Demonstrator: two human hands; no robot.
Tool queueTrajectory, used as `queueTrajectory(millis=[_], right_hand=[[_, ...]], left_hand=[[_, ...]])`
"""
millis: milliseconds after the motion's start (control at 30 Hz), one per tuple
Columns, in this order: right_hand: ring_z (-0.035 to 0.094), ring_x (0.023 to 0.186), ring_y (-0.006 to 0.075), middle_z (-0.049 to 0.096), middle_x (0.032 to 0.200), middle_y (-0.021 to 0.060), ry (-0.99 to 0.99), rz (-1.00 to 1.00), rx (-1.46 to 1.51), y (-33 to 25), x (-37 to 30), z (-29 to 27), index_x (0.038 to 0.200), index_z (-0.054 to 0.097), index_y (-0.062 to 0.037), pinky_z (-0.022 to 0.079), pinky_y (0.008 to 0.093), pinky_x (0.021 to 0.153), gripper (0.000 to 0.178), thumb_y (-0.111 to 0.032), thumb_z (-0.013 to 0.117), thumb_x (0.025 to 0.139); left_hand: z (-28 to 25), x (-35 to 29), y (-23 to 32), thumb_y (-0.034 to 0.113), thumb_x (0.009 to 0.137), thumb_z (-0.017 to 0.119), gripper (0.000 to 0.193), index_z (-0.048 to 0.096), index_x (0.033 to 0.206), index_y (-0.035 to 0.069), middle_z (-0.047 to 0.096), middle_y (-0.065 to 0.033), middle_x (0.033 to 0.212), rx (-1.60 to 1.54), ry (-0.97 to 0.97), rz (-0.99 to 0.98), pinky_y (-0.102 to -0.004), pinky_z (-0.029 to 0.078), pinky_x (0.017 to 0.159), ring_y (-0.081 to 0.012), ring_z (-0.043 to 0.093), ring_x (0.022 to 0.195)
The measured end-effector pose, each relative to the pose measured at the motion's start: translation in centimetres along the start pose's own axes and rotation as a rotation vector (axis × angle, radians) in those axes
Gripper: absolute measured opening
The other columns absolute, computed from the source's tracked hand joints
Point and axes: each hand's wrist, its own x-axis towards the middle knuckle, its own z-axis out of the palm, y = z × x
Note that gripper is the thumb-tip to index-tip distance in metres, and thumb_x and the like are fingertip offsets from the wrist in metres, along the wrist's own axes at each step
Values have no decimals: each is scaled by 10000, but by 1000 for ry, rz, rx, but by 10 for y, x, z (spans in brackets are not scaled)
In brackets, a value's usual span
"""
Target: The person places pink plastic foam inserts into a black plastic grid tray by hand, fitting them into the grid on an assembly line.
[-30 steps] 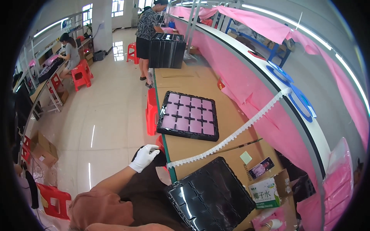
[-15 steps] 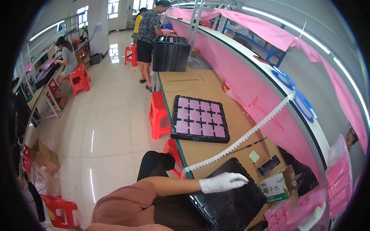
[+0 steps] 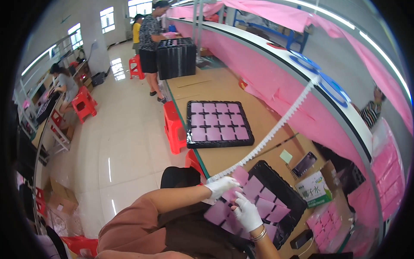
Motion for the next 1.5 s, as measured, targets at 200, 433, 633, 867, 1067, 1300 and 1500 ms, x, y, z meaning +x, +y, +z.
queueTrajectory(millis=[200, 433, 633, 867, 1067, 1300, 1500], right_hand=[[658, 801, 286, 663, 835, 167, 498, 482, -159, 68, -44, -71, 917, 681, -34, 510, 370, 730, 151, -135, 600, 839], [664, 876, 314, 688, 901, 173, 283, 922, -105, 132, -103, -87, 971, 695, -52, 501, 381, 790, 408, -427, 624, 825], [653, 771, 255, 678, 794, 133, 57, 963, -125, 106, -91, -69, 819, 680, -9, 491, 355, 735, 474, -483, 658, 816], [592, 935, 119, 620, 1060, 60, 585, 520, 1155, 21, -83, -124, 1314, 476, 28, 466, 245, 829, 625, -219, 743, 805], [596, 950, 153, 622, 1069, 66, 781, 446, 880, 16, -113, -137, 1293, 502, 7, 471, 268, 853, 661, -270, 791, 767], [525, 816, 48, 575, 928, -40, 908, 775, 864, 109, -155, -94, 1147, 567, -20, 419, 188, 755, 331, -94, 672, 843], [587, 840, 90, 590, 924, -19, 860, 880, 1162, 113, -148, -80, 1122, 564, -23, 473, 213, 795, 283, -61, 644, 854]], left_hand=[[-51, -14, 29, 193, 920, 563, 269, 633, 1133, 44, 664, -33, 889, -838, 57, -310, -269, 539, 664, -106, 641, 756], [-57, -6, 25, 286, 865, 641, 344, 627, 1094, 29, 596, -28, 1025, -472, 176, -302, -270, 359, 898, -122, 502, 998], [-42, -11, 40, 202, 848, 666, 331, 587, 1115, 21, 597, -24, 967, -468, 140, -363, -256, 462, 779, -114, 572, 860], [-44, -14, 110, 156, 849, 656, 679, 347, 1448, 74, 510, -68, 1254, -585, 103, -119, -252, 415, 929, -120, 515, 1071], [-25, 4, 139, 155, 854, 652, 669, 356, 1452, 114, 530, -22, 1099, -491, 90, 89, -242, 423, 886, -87, 506, 925], [9, 36, 84, 150, 847, 663, 674, 358, 1446, 102, 543, -45, 1124, -230, 128, -10, -254, 421, 906, -95, 510, 975], [17, 31, 85, 136, 820, 690, 707, 350, 1436, 68, 550, -117, 1189, -415, 50, -136, -257, 465, 884, -130, 568, 996]])
